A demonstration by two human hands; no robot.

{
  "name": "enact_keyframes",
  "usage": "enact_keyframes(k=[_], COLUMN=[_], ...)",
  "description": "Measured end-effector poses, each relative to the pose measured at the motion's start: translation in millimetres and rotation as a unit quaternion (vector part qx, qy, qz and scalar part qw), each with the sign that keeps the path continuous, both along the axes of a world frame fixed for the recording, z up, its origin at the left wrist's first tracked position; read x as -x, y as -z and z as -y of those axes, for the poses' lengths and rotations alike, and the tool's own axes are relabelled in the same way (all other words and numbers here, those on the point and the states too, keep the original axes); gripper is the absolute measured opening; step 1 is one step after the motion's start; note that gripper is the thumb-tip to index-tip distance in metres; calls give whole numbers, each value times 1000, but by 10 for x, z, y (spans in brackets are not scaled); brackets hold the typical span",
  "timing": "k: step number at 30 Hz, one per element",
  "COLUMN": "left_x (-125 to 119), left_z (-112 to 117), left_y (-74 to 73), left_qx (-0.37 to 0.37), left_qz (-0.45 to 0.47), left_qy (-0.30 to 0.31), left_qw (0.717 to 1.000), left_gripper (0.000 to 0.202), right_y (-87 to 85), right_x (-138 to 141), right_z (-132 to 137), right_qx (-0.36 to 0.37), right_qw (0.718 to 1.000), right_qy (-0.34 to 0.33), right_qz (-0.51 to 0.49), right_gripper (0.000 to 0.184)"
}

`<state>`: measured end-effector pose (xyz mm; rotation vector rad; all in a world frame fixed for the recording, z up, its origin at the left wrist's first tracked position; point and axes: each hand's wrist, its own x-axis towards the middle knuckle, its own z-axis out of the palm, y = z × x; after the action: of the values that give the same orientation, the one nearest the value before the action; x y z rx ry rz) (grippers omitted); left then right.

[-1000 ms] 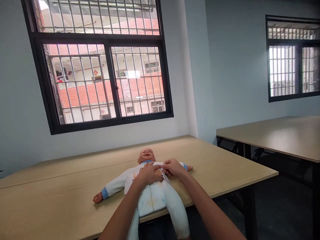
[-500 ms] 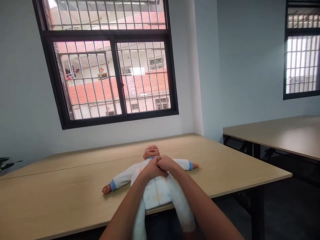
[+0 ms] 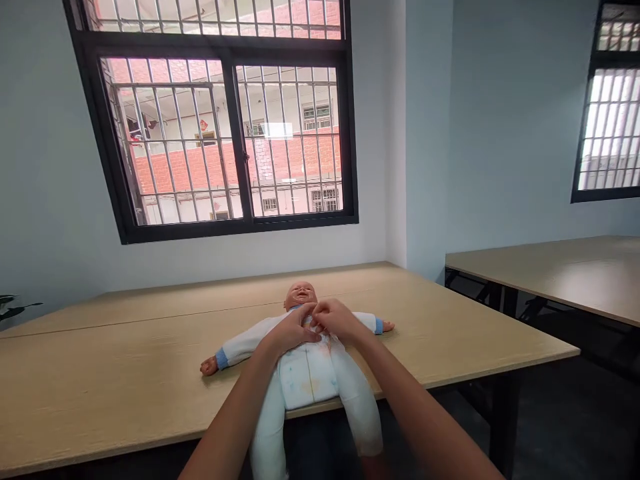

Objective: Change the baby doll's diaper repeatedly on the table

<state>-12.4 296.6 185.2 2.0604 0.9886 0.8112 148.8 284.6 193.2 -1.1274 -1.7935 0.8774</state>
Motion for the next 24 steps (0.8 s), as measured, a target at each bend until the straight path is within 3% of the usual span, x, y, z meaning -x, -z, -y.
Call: enact_keyframes(k=[5,8,10,13,17,21,24], left_x=[-48,5,87,226,328,322,263], left_z=[33,139,284,590,937,1010,952], left_y=[-44,-130,-131,53,451,653,732], left_qx=[-9,-36,-69,-109,-129,-166,-187], left_qz=[51,82,115,148,82,4,-59], left_qy=[6,-53,-128,-254,-335,-330,-338], left_qw=[999,995,983,949,930,929,921], left_gripper=[66,55,41,26,33,36,43], right_y=[69,-24,-68,-63,-35,-95,-153], right_x=[145,19,-46,-10,244,539,739], right_z=[-17,20,58,95,84,15,-61], right_qx=[-48,-53,-61,-86,-107,-89,-98], right_qw=[997,995,995,996,993,991,985], right_qy=[-32,-58,-52,-27,-33,-101,-106], right_qz=[57,61,51,10,-26,19,97], right_gripper=[21,27,29,26,21,18,17])
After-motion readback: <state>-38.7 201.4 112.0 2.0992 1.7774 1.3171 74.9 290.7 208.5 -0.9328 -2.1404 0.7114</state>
